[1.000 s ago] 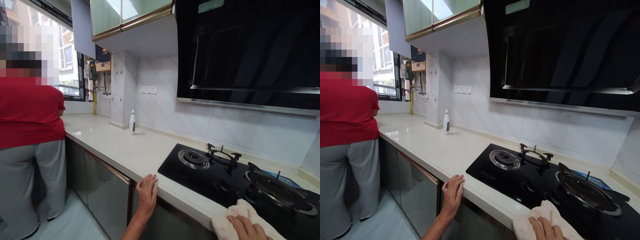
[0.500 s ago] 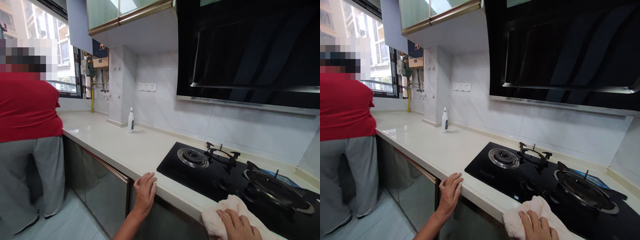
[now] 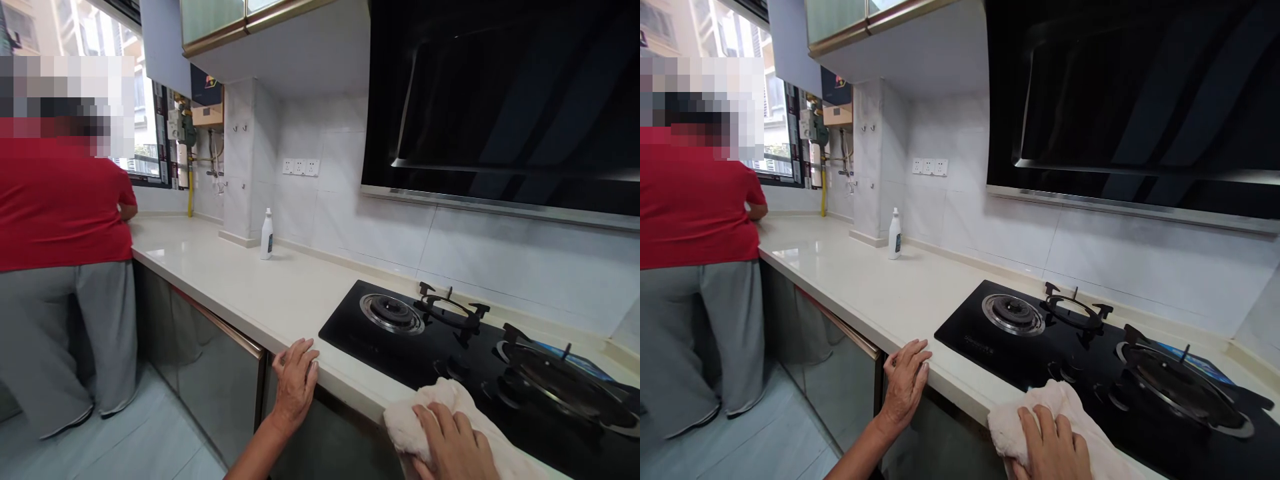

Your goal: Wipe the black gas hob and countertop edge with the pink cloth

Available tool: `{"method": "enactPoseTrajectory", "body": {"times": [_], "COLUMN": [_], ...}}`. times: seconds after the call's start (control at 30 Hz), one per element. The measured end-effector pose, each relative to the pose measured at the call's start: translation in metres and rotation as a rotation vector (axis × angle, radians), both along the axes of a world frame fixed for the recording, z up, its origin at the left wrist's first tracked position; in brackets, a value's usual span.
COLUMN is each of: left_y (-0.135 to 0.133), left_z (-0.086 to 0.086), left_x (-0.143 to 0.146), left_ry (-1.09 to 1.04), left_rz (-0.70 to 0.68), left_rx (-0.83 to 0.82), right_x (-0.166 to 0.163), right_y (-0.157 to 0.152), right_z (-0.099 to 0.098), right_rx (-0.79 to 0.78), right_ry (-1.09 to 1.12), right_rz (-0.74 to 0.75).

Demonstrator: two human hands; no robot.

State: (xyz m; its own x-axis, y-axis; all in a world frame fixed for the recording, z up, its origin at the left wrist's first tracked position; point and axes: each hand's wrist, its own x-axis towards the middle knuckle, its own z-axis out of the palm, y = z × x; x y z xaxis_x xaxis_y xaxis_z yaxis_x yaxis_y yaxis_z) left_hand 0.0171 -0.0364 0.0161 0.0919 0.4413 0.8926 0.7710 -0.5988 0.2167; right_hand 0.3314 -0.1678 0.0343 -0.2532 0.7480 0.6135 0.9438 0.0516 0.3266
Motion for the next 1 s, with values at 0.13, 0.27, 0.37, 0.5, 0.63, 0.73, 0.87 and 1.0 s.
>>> {"method": "enactPoseTrajectory", "body": {"times": [0.13, 0.27, 0.37, 0.5, 0.63, 0.73, 0.87, 1.0], "left_y": [0.000, -0.002, -0.002, -0.003, -0.003, -0.003, -0.003, -0.003], "left_z": [0.000, 0.000, 0.001, 0.000, -0.001, -0.001, 0.000, -0.003], "left_x": [0.001, 0.002, 0.003, 0.005, 0.005, 0.005, 0.005, 0.005], "left_ry": [-0.008, -0.010, -0.015, -0.020, -0.019, -0.013, -0.005, -0.018], "left_rz": [-0.004, -0.004, 0.004, 0.015, 0.018, 0.023, 0.021, 0.029], "left_rx": [-0.020, -0.035, -0.035, -0.045, -0.042, -0.038, -0.038, -0.055], "right_x": [-0.008, -0.014, -0.020, -0.026, -0.032, -0.036, -0.040, -0.045], "right_y": [0.002, 0.003, 0.006, 0.010, 0.011, 0.011, 0.013, 0.015], "right_z": [0.003, 0.006, 0.008, 0.010, 0.012, 0.015, 0.017, 0.018], "right_rx": [-0.012, -0.031, -0.046, -0.070, -0.079, -0.078, -0.073, -0.082], "right_ry": [0.000, -0.003, 0.008, 0.021, 0.022, 0.019, 0.031, 0.063], "right_rz": [-0.006, -0.012, -0.003, -0.001, 0.007, 0.014, 0.027, 0.028]}}
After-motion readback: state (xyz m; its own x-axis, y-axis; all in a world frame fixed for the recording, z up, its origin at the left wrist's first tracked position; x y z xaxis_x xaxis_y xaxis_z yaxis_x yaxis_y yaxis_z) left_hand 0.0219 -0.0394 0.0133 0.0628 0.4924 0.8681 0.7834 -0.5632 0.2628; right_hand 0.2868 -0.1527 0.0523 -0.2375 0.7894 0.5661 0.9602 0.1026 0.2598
